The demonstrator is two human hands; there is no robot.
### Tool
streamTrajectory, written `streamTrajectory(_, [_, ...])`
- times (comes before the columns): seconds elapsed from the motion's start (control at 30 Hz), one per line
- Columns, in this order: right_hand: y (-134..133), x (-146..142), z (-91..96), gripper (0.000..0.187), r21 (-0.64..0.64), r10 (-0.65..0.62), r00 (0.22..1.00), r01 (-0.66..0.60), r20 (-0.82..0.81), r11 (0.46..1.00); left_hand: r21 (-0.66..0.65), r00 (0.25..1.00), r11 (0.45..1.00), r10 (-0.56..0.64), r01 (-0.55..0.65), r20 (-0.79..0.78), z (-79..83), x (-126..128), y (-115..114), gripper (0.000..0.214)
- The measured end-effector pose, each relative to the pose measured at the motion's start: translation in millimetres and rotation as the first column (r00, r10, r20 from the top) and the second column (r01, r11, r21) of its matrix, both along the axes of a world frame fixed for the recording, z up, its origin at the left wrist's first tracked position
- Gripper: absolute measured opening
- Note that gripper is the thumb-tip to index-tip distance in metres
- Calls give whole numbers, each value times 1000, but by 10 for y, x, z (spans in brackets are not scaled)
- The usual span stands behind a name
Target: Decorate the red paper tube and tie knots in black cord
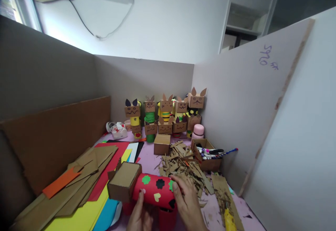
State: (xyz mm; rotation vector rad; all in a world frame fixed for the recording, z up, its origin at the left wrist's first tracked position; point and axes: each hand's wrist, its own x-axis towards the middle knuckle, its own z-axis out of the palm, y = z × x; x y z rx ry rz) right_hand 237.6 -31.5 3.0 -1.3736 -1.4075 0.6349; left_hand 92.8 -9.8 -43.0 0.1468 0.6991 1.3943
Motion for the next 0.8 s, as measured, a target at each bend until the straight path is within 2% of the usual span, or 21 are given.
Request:
streamTrajectory(0.07, [12,10,-3,44,-7,-25,998,25,-50,1000,5,1000,1000,-6,6,28,-25,-15,4,45])
streamTrajectory(0.17, [35,41,10,52,-48,-45,989,39,-144,998,69,997,997,-33,28,72,33,-19,-12,45])
streamTrajectory(0.33, [90,48,66,56,-80,22,978,-39,-208,996,147,997,989,-33,22,75,191,18,-22,45])
streamTrajectory(0.43, [79,15,91,56,-63,49,969,-66,-241,996,147,994,989,7,-23,107,215,3,7,45])
streamTrajectory(0.53, [12,-27,100,56,-43,17,955,-31,-297,999,98,991,995,-48,36,124,230,-36,36,47])
streamTrajectory(0.63, [-68,-60,81,56,-50,-9,940,-9,-341,999,45,991,994,-102,99,87,286,-38,21,50])
streamTrajectory(0.8, [-114,-31,-64,61,-104,-99,901,61,-421,993,92,999,996,-19,22,-36,419,40,-58,46])
